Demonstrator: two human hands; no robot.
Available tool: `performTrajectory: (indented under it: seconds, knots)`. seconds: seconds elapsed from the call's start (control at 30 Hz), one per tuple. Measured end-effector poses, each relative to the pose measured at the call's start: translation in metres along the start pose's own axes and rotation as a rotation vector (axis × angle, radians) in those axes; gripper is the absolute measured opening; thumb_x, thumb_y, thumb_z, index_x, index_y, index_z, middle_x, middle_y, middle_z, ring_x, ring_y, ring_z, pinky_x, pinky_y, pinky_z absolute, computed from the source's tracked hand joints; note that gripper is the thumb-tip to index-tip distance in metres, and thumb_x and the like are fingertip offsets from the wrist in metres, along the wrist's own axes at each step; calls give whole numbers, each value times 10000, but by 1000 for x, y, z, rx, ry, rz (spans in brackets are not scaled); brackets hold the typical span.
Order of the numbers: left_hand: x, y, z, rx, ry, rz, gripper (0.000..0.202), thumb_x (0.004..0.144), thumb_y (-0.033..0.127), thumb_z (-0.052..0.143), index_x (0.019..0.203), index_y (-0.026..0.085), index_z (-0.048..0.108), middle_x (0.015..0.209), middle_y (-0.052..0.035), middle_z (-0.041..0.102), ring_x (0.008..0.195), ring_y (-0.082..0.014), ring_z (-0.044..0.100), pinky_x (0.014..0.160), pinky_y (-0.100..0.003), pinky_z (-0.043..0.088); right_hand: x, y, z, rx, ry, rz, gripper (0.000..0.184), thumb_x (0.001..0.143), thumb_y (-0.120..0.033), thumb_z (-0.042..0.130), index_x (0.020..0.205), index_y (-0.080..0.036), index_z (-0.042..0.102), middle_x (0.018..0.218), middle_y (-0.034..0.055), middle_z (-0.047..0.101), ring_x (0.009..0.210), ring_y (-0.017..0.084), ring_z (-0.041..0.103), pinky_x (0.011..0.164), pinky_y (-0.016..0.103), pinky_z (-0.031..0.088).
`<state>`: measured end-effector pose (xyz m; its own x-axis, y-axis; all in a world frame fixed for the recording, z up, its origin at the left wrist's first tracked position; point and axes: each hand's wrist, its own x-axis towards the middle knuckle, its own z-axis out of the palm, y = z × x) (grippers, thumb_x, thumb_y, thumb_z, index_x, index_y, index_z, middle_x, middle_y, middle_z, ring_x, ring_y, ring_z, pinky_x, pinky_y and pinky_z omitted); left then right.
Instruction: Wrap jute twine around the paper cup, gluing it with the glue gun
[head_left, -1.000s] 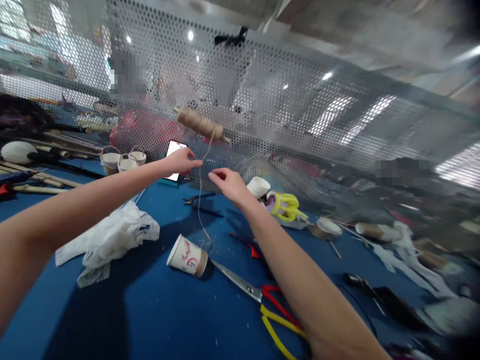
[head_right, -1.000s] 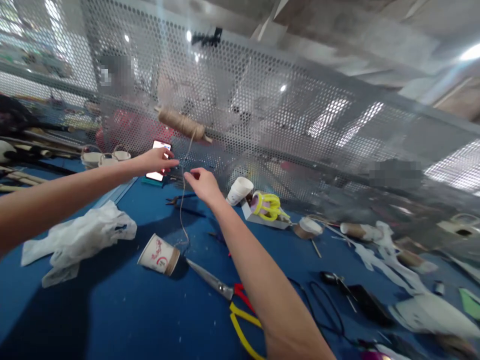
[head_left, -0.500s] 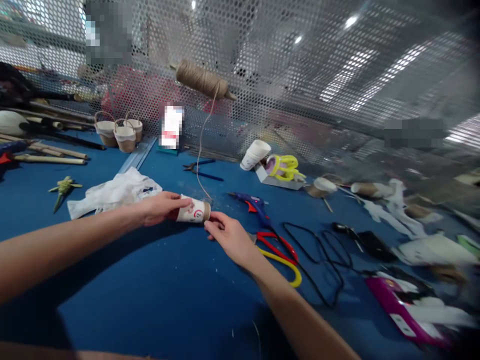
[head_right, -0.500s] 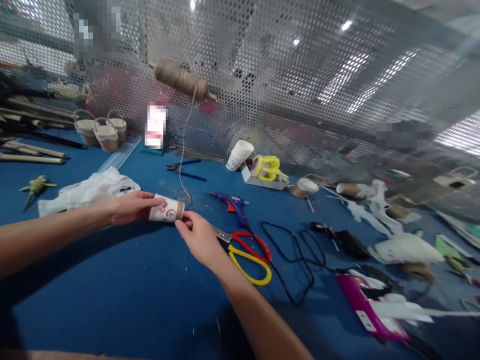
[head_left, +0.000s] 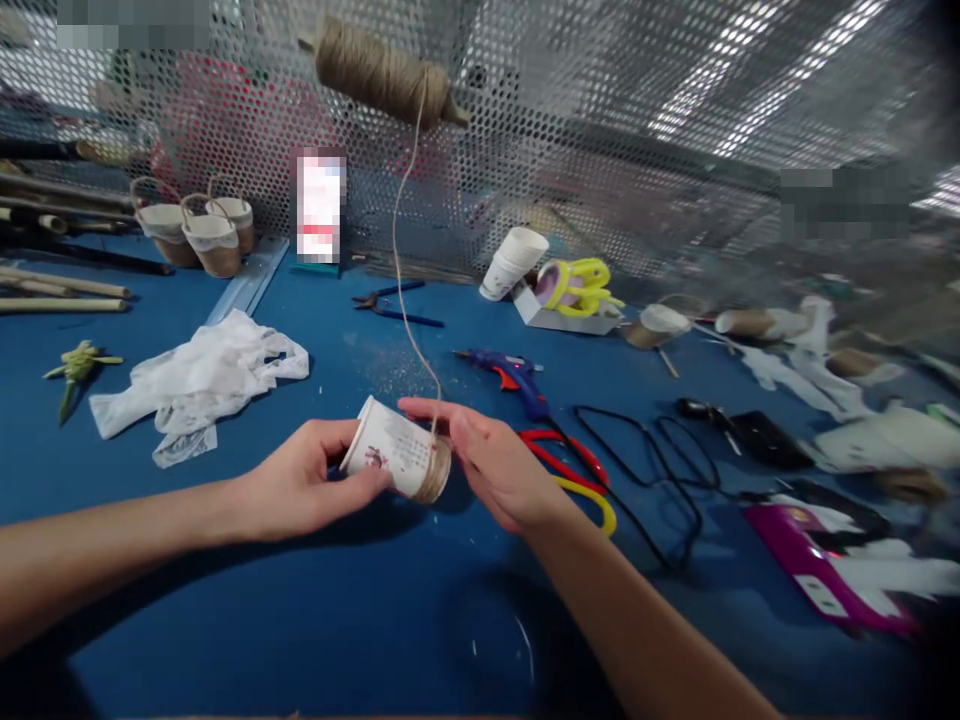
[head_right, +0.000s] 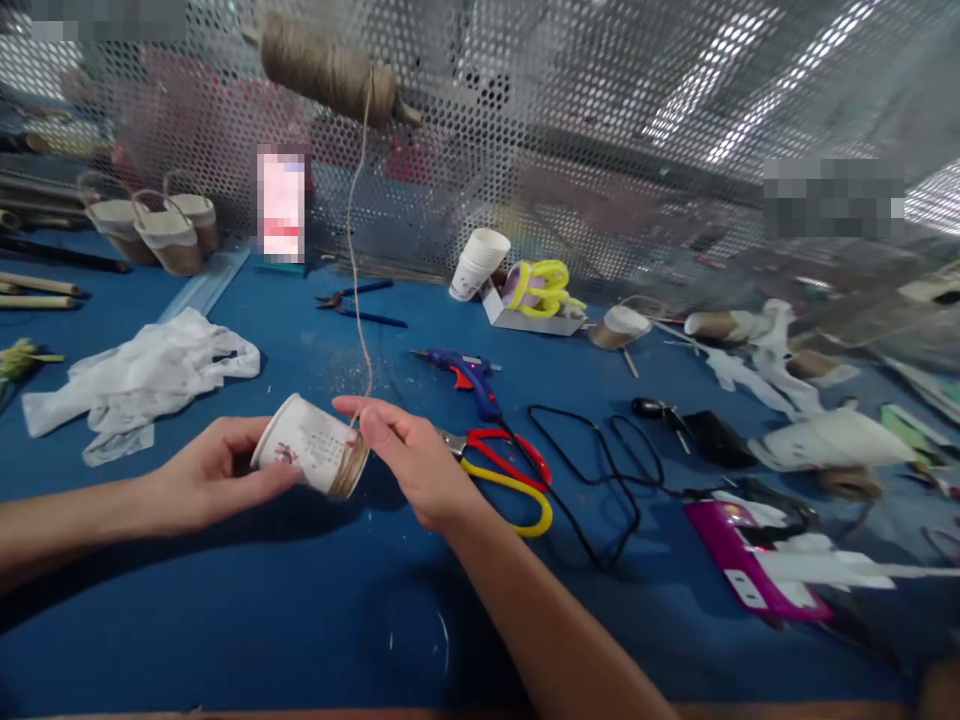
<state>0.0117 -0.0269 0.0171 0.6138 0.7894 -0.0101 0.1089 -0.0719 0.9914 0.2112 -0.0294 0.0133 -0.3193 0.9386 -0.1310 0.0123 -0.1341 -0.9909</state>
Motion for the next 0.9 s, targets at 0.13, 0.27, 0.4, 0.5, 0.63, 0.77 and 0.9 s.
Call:
performTrajectory:
  seconds: [0.13, 0.27, 0.4, 0.5, 0.63, 0.77, 0.9]
  knots:
    - [1, 1, 0, -3, -42, -42, 167, 763, 219, 547, 846, 91, 617, 700, -10, 620, 570, -89, 484, 565, -191, 403, 0, 2, 3, 98, 87, -81, 118, 735, -345, 636, 754, -232, 665, 1060, 28, 616, 899, 149, 577, 760, 304, 467]
    - [4, 1, -3, -147, -18, -131, 189, 749, 239, 578, 864, 94, 612, 782, -39, 660, 656, -118, 550, 650, -219, 438, -5, -2, 3, -5, 154, -202, 93, 746, -278, 629, 680, -211, 630, 912, 21, 630, 855, 135, 577, 756, 297, 461]
    - [6, -1, -5, -240, -21, -189, 206, 738, 244, 602, 884, 99, 614, 813, -46, 674, 692, -128, 579, 699, -232, 451, -10, -7, 3, -179, 234, -307, 112, 764, -248, 608, 661, -209, 588, 817, 13, 623, 842, 145, 582, 804, 333, 452]
    - [6, -1, -5, -253, -23, -210, 205, 733, 240, 607, 879, 96, 618, 816, -49, 676, 691, -128, 586, 707, -235, 458, -12, -8, 6, -229, 245, -350, 120, 765, -233, 602, 654, -207, 565, 792, 11, 607, 834, 148, 579, 837, 360, 450]
    - [6, 1, -4, -248, -34, -219, 176, 734, 228, 602, 849, 96, 615, 789, -47, 672, 678, -131, 587, 693, -238, 464, -14, -11, 9, -265, 236, -384, 124, 765, -218, 601, 656, -206, 544, 779, 7, 585, 825, 144, 573, 838, 358, 457]
    - [4, 2, -2, -252, -67, -176, 142, 749, 203, 586, 845, 103, 614, 779, -35, 665, 681, -120, 578, 687, -221, 460, -15, -11, 9, -331, 271, -371, 139, 778, -230, 585, 652, -203, 533, 772, 8, 589, 807, 140, 573, 830, 344, 448]
    - [1, 2, -2, -214, -78, -141, 146, 764, 193, 575, 862, 94, 618, 801, -45, 664, 684, -116, 568, 681, -216, 454, -13, -7, 6, -350, 290, -304, 122, 782, -257, 581, 679, -203, 542, 786, 9, 609, 774, 137, 571, 752, 312, 449]
